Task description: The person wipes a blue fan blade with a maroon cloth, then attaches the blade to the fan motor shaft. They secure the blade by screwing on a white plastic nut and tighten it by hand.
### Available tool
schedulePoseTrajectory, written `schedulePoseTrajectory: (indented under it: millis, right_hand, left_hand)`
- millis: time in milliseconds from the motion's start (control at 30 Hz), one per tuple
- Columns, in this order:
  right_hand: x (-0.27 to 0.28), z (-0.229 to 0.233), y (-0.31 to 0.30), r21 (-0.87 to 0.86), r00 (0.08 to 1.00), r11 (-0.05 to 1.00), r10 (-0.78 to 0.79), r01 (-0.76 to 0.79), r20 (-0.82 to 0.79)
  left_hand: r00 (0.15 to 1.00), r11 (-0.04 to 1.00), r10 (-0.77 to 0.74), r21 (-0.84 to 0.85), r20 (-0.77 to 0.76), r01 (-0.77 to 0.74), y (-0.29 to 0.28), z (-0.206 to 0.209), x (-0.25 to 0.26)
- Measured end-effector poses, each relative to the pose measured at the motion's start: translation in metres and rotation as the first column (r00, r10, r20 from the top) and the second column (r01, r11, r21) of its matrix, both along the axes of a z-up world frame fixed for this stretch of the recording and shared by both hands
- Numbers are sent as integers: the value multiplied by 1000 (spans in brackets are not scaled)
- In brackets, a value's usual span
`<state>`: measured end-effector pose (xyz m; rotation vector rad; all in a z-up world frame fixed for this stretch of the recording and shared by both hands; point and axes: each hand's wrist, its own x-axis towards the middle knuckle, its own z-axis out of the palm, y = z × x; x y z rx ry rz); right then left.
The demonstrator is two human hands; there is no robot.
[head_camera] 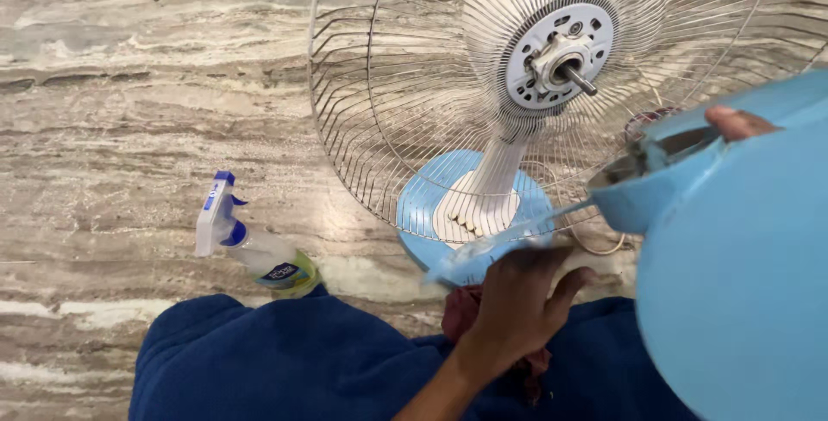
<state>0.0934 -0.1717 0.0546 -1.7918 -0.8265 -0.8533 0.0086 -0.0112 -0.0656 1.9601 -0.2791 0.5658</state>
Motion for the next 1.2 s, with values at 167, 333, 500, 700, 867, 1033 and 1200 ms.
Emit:
schedulePoseTrajectory:
  millis: [167, 333, 500, 700, 867, 1033, 1200]
  right_hand:
    - [-6, 9, -4, -201, 981, 965, -146, 170, 131]
    - [-5, 28, -1, -428, 922, 839, -201, 337, 332]
    - [-5, 56, 30, -490, 817, 723, -181, 488, 547]
    - [2, 57, 29, -535, 848, 731, -112, 423, 517]
    - [-1, 55, 25, -524, 832, 717, -143, 460, 535]
    - [-7, 58, 24, -531, 852, 724, -151, 441, 501]
    - [-3, 58, 20, -530, 857, 733, -139, 426, 497]
  left_hand:
    - [937, 961, 239, 79, 255, -266, -4, 11, -22]
    - [678, 759, 567, 24, 468, -651, 9, 66, -16]
    - [791, 857, 499, -68, 353, -511, 23, 98, 9]
    - [909, 893, 397, -280, 127, -351, 13, 109, 49]
    - [923, 901, 325, -365, 207, -236, 7, 102, 63]
    - [903, 882, 354, -406, 241, -238, 3, 100, 65]
    - [894, 888, 362, -390, 263, -244, 3, 104, 66]
